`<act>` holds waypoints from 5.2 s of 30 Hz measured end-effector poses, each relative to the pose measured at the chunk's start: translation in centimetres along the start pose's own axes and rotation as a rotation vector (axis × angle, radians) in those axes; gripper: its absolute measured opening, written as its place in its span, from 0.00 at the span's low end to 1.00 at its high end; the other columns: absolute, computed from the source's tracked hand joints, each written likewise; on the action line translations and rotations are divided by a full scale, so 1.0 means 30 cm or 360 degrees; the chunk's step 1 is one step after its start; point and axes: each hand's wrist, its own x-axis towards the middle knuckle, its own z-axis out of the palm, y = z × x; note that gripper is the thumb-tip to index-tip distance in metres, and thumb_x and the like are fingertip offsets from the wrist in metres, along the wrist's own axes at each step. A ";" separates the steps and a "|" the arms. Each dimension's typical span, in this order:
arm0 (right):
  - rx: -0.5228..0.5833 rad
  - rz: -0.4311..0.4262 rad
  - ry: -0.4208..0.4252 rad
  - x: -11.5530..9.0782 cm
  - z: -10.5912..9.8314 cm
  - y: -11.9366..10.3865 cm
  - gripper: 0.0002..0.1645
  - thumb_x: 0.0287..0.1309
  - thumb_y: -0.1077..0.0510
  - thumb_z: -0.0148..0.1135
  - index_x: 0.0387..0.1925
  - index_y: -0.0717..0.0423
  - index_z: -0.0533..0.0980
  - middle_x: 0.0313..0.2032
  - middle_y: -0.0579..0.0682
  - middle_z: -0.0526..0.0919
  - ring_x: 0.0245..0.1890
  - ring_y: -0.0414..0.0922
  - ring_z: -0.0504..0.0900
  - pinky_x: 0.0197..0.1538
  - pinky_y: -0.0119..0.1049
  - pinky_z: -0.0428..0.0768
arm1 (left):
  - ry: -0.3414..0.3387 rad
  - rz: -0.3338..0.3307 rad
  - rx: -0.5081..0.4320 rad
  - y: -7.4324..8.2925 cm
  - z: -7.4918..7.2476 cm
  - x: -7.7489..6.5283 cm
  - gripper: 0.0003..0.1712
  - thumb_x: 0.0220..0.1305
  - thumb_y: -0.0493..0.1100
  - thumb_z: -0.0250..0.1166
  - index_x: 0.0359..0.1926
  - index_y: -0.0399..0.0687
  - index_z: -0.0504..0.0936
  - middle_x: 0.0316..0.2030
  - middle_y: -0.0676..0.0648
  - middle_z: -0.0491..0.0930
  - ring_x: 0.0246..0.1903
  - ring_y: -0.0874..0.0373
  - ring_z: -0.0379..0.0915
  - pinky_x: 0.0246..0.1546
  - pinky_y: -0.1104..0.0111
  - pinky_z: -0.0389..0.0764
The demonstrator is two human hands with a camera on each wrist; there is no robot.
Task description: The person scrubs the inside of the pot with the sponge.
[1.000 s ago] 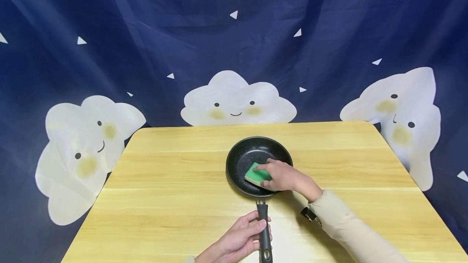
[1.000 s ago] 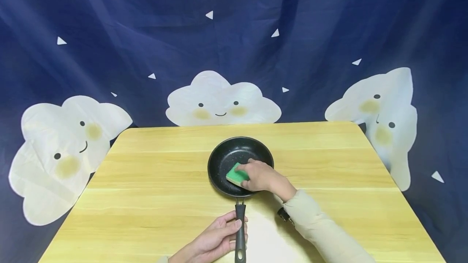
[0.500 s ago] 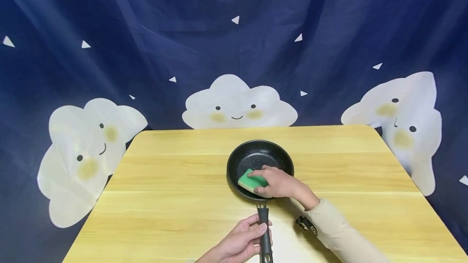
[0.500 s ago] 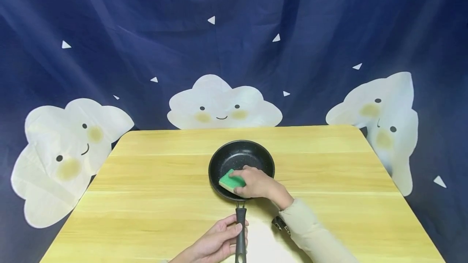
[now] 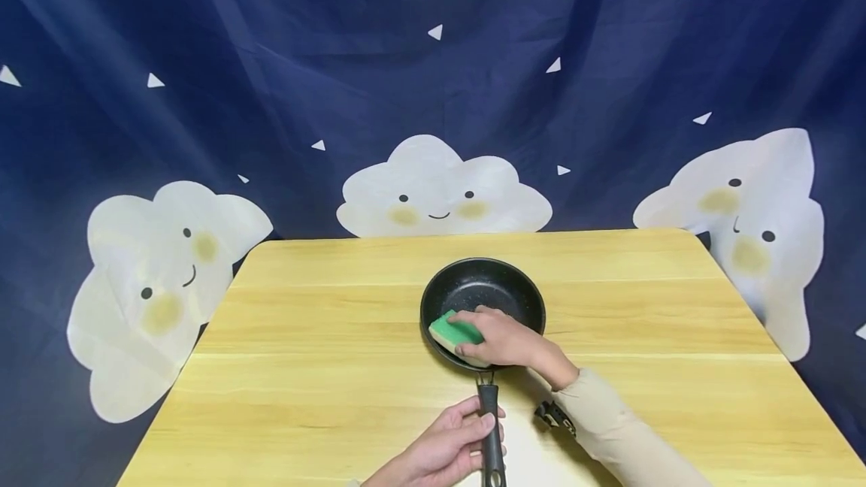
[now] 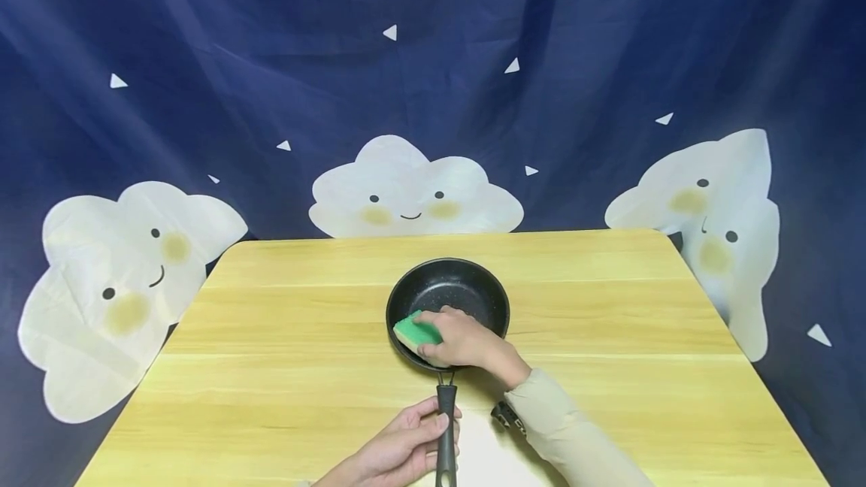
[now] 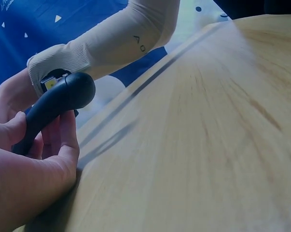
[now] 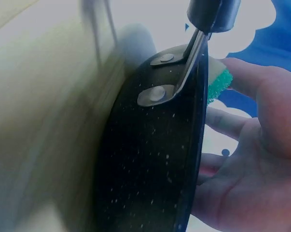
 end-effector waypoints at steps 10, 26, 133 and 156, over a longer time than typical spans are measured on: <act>-0.0054 0.0142 -0.0035 0.062 0.012 -0.036 0.30 0.67 0.49 0.67 0.65 0.53 0.70 0.47 0.57 0.78 0.44 0.51 0.78 0.46 0.52 0.79 | 0.0011 -0.0015 0.0002 0.004 0.005 -0.005 0.16 0.80 0.40 0.54 0.62 0.39 0.69 0.42 0.51 0.74 0.42 0.61 0.76 0.49 0.66 0.81; -0.0033 0.0332 -0.0010 0.135 0.013 -0.054 0.31 0.70 0.49 0.65 0.65 0.54 0.62 0.41 0.58 0.71 0.33 0.51 0.75 0.35 0.43 0.76 | -0.0014 -0.0006 0.0004 -0.001 0.004 0.000 0.14 0.80 0.40 0.54 0.61 0.42 0.70 0.39 0.54 0.76 0.42 0.62 0.75 0.47 0.67 0.80; -0.0166 -0.0041 -0.0276 -0.044 -0.103 0.048 0.27 0.61 0.52 0.72 0.61 0.52 0.79 0.42 0.52 0.80 0.41 0.47 0.75 0.42 0.40 0.75 | 0.0043 0.0020 -0.0008 -0.012 0.015 0.000 0.17 0.80 0.41 0.55 0.62 0.37 0.68 0.41 0.51 0.76 0.44 0.59 0.77 0.49 0.65 0.82; 0.0092 -0.0080 -0.0168 -0.019 -0.029 0.029 0.27 0.66 0.48 0.69 0.61 0.54 0.78 0.41 0.49 0.81 0.40 0.47 0.78 0.44 0.38 0.77 | 0.0033 -0.0005 -0.0006 -0.012 0.012 0.000 0.14 0.80 0.41 0.54 0.60 0.40 0.70 0.42 0.52 0.76 0.43 0.61 0.77 0.49 0.66 0.81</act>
